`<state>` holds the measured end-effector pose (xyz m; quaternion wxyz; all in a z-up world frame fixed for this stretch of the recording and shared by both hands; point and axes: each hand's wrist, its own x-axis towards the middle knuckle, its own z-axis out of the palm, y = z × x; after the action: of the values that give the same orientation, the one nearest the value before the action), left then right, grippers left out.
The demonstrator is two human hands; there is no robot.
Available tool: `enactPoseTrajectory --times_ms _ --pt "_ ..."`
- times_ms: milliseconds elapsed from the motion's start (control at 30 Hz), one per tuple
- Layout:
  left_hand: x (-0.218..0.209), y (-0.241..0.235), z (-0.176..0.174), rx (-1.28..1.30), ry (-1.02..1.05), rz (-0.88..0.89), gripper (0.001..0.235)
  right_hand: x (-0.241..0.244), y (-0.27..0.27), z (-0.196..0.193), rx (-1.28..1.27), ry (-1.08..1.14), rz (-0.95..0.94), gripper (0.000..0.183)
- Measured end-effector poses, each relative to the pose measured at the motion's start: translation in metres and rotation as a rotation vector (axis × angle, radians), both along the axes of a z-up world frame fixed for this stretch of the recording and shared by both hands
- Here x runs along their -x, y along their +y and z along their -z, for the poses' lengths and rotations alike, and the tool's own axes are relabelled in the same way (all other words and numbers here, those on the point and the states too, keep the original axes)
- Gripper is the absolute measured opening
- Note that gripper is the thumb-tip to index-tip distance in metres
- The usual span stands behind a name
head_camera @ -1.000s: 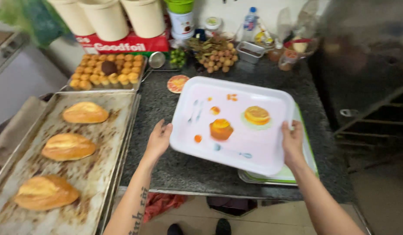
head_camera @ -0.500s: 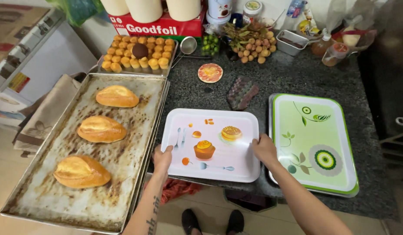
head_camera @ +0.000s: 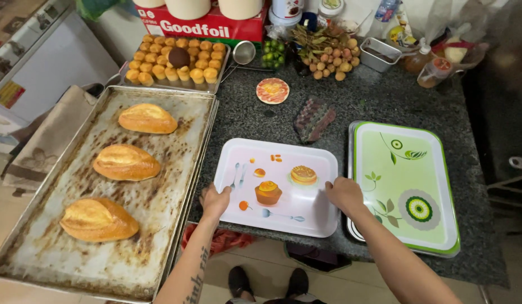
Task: Transferring trays of bread rolls and mini pizzas from a cooling rack to a street-facing display cabinet.
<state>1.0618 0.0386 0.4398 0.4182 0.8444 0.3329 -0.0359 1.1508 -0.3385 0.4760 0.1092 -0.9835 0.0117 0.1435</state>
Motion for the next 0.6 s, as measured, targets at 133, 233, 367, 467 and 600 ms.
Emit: enactPoseTrajectory --times_ms 133,233,367,467,600 --pt "-0.001 0.011 0.043 -0.171 -0.101 0.109 0.075 0.008 0.041 -0.078 0.092 -0.083 -0.143 0.044" --pt "0.024 0.012 -0.022 -0.043 -0.398 0.127 0.073 -0.004 0.086 -0.102 -0.170 -0.253 -0.241 0.043" --pt "0.072 0.054 -0.120 0.051 -0.557 -0.021 0.065 -0.011 0.181 -0.112 -0.630 0.041 -0.399 0.046" --pt "0.128 0.114 -0.143 0.106 -0.692 -0.248 0.059 0.003 0.264 -0.112 -0.928 0.390 -0.448 0.050" --pt "0.202 0.185 -0.135 0.098 -0.687 -0.630 0.052 0.032 0.375 -0.095 -1.081 0.732 -0.517 0.060"
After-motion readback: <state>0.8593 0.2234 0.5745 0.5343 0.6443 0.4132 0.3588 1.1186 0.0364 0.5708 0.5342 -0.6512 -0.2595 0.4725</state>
